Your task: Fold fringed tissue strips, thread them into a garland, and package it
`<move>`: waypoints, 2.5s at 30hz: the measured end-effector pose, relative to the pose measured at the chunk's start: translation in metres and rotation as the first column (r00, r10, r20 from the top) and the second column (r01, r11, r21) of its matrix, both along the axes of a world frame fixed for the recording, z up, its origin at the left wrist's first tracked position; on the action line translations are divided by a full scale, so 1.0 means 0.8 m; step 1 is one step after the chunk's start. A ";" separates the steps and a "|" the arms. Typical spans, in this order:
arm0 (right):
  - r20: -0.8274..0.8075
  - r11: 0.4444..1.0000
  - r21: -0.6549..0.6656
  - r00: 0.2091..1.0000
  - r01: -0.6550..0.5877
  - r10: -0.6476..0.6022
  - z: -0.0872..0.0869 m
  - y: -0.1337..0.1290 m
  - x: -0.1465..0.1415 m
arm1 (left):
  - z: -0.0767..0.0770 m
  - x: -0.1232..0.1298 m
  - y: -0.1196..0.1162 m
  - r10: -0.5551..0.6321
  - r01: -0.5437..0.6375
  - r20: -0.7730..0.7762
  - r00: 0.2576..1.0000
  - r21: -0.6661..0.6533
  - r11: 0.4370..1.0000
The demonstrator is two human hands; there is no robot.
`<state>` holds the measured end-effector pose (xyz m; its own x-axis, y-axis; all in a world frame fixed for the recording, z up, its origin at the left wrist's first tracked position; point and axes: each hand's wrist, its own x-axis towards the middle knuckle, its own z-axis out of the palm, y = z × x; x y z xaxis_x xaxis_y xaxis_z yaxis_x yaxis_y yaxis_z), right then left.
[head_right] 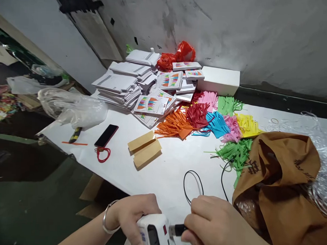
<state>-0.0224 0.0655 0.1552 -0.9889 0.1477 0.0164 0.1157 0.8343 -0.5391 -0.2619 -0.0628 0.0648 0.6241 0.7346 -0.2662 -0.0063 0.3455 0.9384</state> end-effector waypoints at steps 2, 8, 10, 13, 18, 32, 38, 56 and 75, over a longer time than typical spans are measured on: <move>-0.030 0.998 0.066 0.999 -0.013 0.015 0.002 -0.004 -0.001 | -0.004 0.002 0.002 -0.025 0.025 0.010 1.000 0.011 1.000; -0.073 0.990 0.136 0.996 -0.036 0.046 0.005 -0.006 -0.001 | -0.002 0.003 0.009 -0.075 0.074 -0.024 0.997 -0.003 0.997; -0.069 0.987 0.158 0.996 -0.043 0.054 0.005 -0.004 -0.001 | 0.002 0.003 0.011 -0.069 0.069 -0.035 0.997 -0.010 0.998; -0.046 0.978 0.196 0.995 -0.075 0.086 0.003 -0.001 -0.001 | 0.006 0.005 0.013 -0.051 0.051 -0.069 0.996 -0.005 0.999; -0.010 0.966 0.225 0.991 -0.129 0.135 -0.008 0.000 0.000 | 0.004 0.011 0.011 -0.032 0.033 -0.063 0.998 0.021 0.999; 0.036 0.967 0.189 0.985 -0.173 0.169 -0.035 -0.012 0.006 | -0.010 0.026 -0.001 -0.077 0.058 -0.123 0.989 -0.151 0.987; 0.077 0.985 0.140 0.993 -0.096 0.086 -0.051 0.000 0.000 | -0.020 0.019 -0.002 -0.054 0.028 -0.089 0.995 -0.265 0.964; 0.321 0.289 -0.023 0.281 0.957 -0.904 -0.308 0.097 0.079 | -0.206 -0.065 -0.023 0.679 -0.781 -0.396 0.618 -0.210 0.588; -0.388 0.642 -0.158 0.551 0.750 -0.739 -0.225 -0.034 0.012 | -0.210 -0.034 0.030 0.474 -0.425 -0.880 0.018 0.423 0.800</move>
<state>-0.0125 0.0383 -0.0250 -0.4280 0.8220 0.3757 0.4923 0.5606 -0.6659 -0.2891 -0.0385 -0.1030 -0.5423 0.7863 -0.2961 0.7023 0.6176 0.3540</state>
